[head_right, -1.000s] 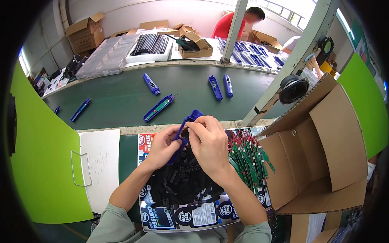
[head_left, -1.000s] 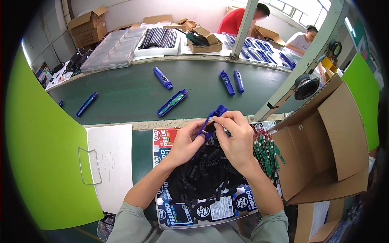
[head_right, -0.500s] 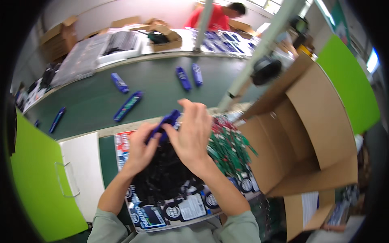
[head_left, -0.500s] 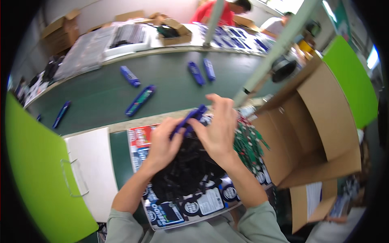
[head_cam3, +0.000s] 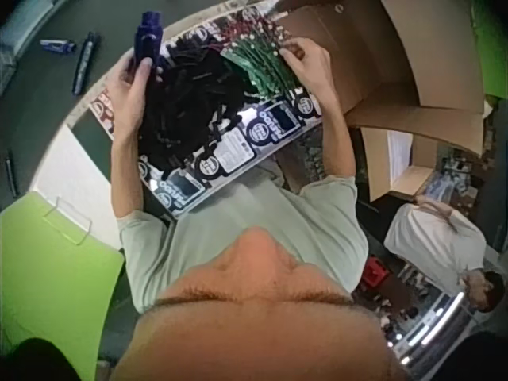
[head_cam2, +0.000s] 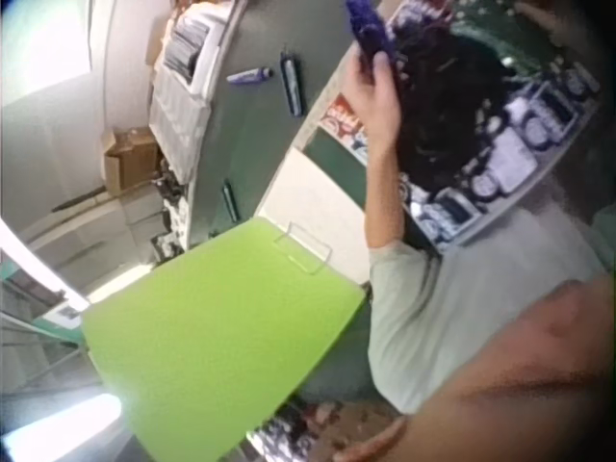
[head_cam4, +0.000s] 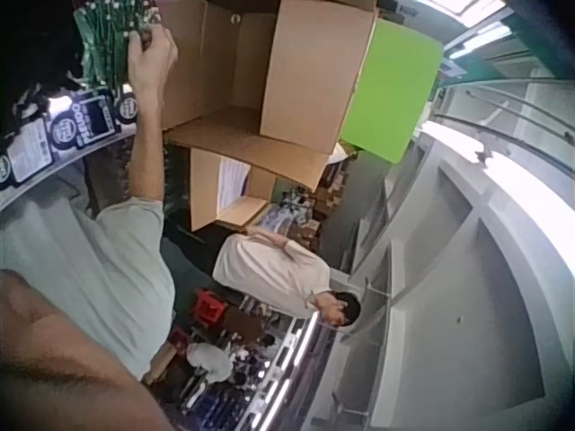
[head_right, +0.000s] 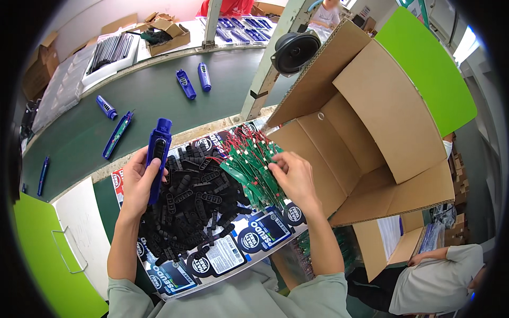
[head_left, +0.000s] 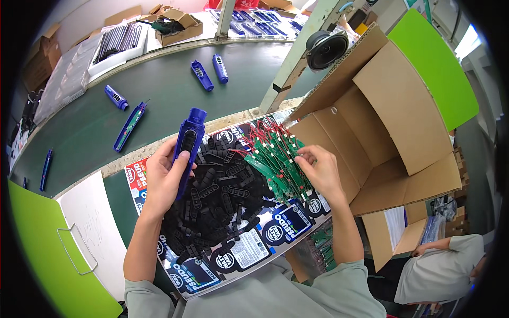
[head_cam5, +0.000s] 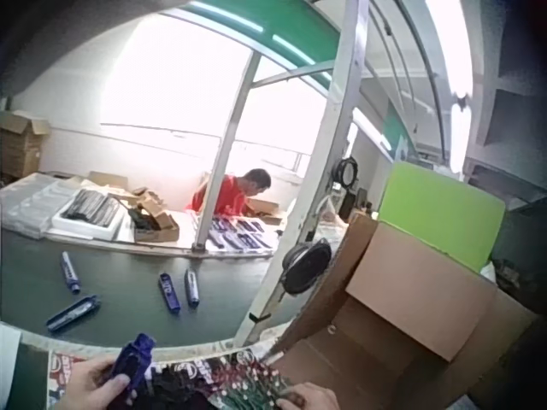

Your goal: The person unpacks green circuit boards from a cardboard box and inserts them into blue plastic casings. They then place the assembled units onto a green workbench. The person also handles black plastic components and bubble wrap packaging during the process.

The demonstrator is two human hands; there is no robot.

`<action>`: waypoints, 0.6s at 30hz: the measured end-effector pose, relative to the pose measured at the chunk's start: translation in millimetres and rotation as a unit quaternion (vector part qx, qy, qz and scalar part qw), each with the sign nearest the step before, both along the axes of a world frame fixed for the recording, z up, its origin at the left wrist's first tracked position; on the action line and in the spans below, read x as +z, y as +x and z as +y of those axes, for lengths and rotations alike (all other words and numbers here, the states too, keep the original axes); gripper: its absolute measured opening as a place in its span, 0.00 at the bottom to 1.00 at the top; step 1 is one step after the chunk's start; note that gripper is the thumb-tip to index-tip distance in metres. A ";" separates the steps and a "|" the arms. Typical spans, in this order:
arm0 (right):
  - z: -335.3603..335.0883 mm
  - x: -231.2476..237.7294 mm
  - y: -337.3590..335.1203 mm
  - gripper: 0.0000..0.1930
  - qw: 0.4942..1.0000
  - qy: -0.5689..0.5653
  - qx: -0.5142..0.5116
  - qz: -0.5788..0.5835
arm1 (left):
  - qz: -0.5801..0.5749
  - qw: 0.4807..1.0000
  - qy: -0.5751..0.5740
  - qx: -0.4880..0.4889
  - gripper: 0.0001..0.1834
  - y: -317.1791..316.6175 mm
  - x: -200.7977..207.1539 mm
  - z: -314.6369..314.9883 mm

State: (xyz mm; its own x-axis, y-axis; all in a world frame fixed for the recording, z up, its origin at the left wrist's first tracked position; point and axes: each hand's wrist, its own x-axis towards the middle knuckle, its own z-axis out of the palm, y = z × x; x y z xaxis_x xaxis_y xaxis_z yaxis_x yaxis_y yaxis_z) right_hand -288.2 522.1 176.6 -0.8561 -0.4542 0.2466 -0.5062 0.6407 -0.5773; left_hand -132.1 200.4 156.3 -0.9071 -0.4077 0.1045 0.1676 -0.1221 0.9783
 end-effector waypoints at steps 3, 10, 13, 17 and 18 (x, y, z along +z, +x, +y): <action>4.4 -6.5 8.0 0.11 0.998 0.043 0.007 -0.038 | -0.002 1.000 0.001 -0.006 0.20 -0.7 -1.8 -0.3; 3.8 -6.8 11.7 0.08 0.998 0.013 0.009 -0.063 | -0.024 0.999 0.024 -0.019 0.20 -2.5 -10.3 -0.3; -7.4 31.7 25.9 0.13 0.996 0.026 -0.028 0.076 | -0.028 0.996 0.070 -0.046 0.19 -3.1 -17.5 -3.1; -35.2 65.2 45.5 0.14 0.982 -0.175 0.012 0.068 | -0.014 0.983 0.160 -0.084 0.21 -2.5 -14.8 2.5; -44.7 68.0 51.8 0.14 0.973 -0.224 0.027 0.045 | -0.014 0.978 0.184 -0.096 0.22 -2.9 -14.2 3.4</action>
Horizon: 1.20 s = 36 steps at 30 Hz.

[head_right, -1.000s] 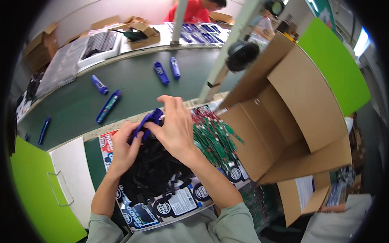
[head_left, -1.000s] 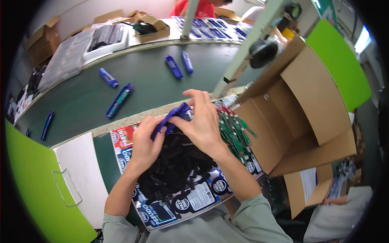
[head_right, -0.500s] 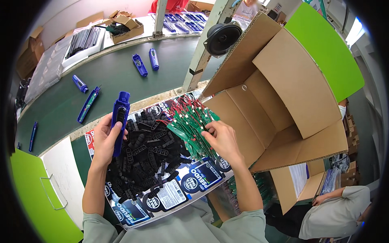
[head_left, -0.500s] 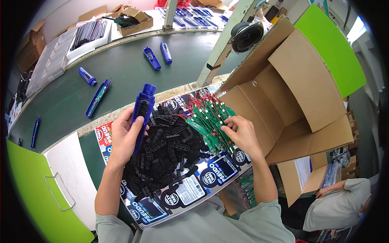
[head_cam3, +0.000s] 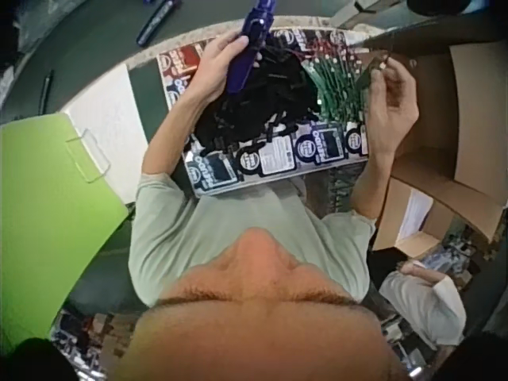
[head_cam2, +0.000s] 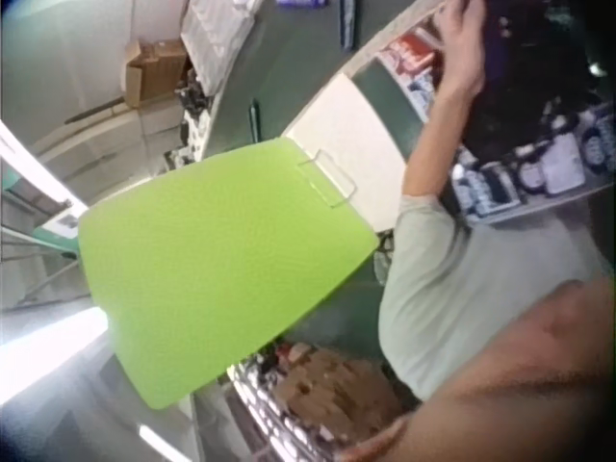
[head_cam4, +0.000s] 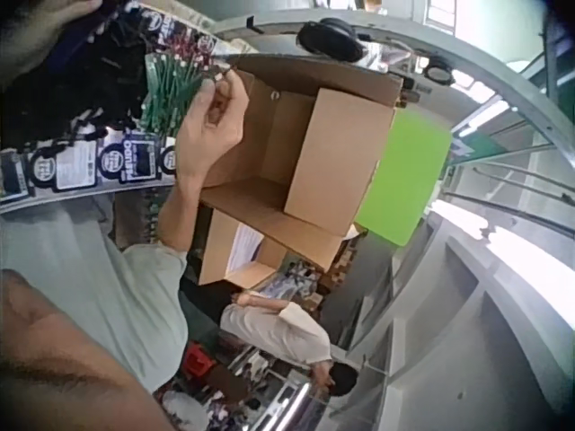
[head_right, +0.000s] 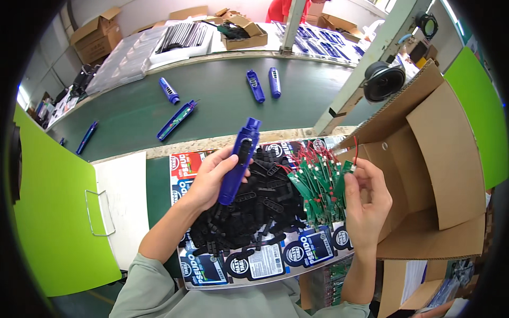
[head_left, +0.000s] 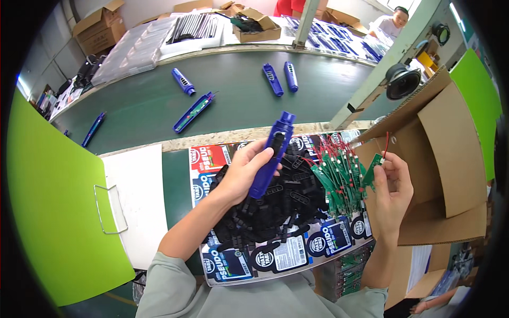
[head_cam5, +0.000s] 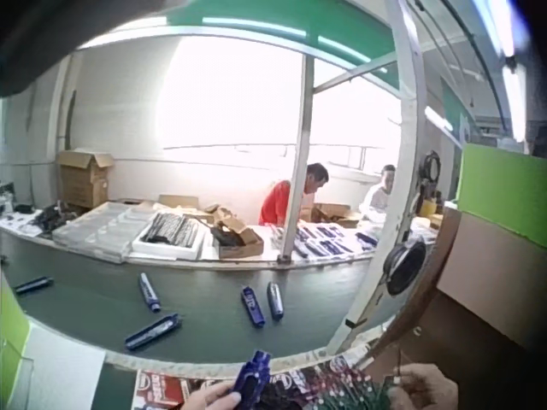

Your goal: The person unpacks green circuit boards from a cardboard box and inserts them into blue plastic casings. They then place the assembled units onto a green workbench. The person also handles black plastic components and bubble wrap packaging during the process.

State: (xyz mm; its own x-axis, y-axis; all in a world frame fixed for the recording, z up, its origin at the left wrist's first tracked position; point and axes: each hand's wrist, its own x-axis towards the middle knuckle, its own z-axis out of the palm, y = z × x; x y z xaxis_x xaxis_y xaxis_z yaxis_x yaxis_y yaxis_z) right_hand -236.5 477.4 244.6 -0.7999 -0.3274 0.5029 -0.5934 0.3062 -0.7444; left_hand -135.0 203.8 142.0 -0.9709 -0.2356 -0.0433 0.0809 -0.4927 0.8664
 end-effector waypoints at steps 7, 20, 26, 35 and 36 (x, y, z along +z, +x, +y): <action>-88.5 -26.2 37.9 0.16 0.974 -0.120 0.166 -0.099 | 0.033 0.999 -0.005 0.006 0.22 4.3 1.9 10.2; -121.3 -46.1 41.4 0.14 0.964 -0.144 0.201 -0.101 | 0.076 0.997 -0.010 0.023 0.22 7.2 6.0 13.8; -120.0 -42.6 37.1 0.13 0.970 -0.111 0.201 -0.085 | 0.081 0.996 -0.020 0.015 0.22 7.8 6.8 13.0; -125.1 -35.0 34.5 0.15 0.987 0.013 0.096 0.126 | 0.074 0.997 -0.013 0.019 0.23 10.9 8.0 17.4; -125.3 -35.5 34.5 0.15 0.989 0.012 0.096 0.115 | 0.076 0.997 -0.018 0.019 0.23 11.7 8.0 16.9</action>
State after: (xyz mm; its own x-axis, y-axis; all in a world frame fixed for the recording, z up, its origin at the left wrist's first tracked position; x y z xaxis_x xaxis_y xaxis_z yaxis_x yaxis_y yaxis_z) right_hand -202.0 352.2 209.1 -0.5877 -0.4760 0.6543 -0.7948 0.1884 -0.5769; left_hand -123.3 220.6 150.0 -0.9559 -0.2708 0.1133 0.2309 -0.4550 0.8600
